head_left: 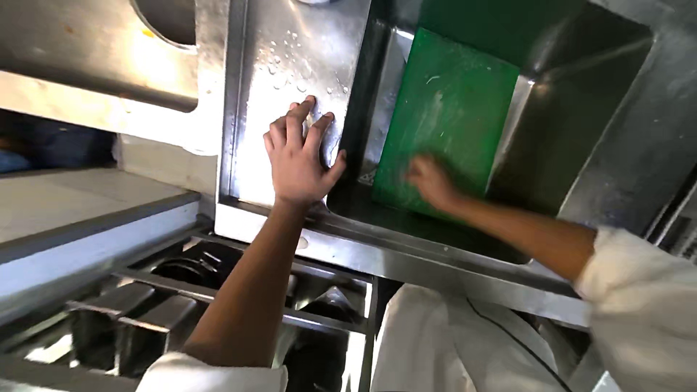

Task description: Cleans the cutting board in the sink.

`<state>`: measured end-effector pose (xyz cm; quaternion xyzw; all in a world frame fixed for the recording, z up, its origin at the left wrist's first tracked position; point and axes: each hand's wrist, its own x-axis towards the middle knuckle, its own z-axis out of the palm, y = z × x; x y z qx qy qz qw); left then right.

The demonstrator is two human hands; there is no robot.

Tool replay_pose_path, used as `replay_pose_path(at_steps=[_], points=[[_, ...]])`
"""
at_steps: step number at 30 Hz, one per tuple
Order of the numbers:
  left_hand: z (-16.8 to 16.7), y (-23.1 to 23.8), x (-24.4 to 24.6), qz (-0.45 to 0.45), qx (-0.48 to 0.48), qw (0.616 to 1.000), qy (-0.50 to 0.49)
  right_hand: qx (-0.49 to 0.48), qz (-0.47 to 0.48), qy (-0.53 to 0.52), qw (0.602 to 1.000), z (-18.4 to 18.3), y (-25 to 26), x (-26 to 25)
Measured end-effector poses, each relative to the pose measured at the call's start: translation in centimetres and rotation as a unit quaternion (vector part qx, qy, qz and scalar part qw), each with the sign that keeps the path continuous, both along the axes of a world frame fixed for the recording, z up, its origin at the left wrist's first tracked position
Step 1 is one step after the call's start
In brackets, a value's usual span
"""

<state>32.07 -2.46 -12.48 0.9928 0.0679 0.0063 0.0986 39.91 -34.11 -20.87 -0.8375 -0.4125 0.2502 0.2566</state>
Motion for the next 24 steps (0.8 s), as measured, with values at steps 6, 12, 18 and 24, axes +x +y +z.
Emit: replay_pose_path(at_steps=[6,12,18,24], points=[[0.0,0.0,0.4,0.000,0.002,1.000,-0.005,-0.018,-0.016,-0.021,0.999,-2.6,0.0,8.5],[0.1,0.1,0.4,-0.012,-0.007,1.000,-0.013,0.045,0.043,0.018,0.998,0.0,-4.2,-2.8],[0.0,-0.1,0.0,-0.004,-0.014,1.000,-0.018,-0.169,-0.177,0.002,0.970,-1.8,-6.9,9.1],[0.2,-0.1,0.4,0.009,-0.033,0.999,0.000,-0.146,-0.083,0.112,0.979,1.5,-11.1,0.0]])
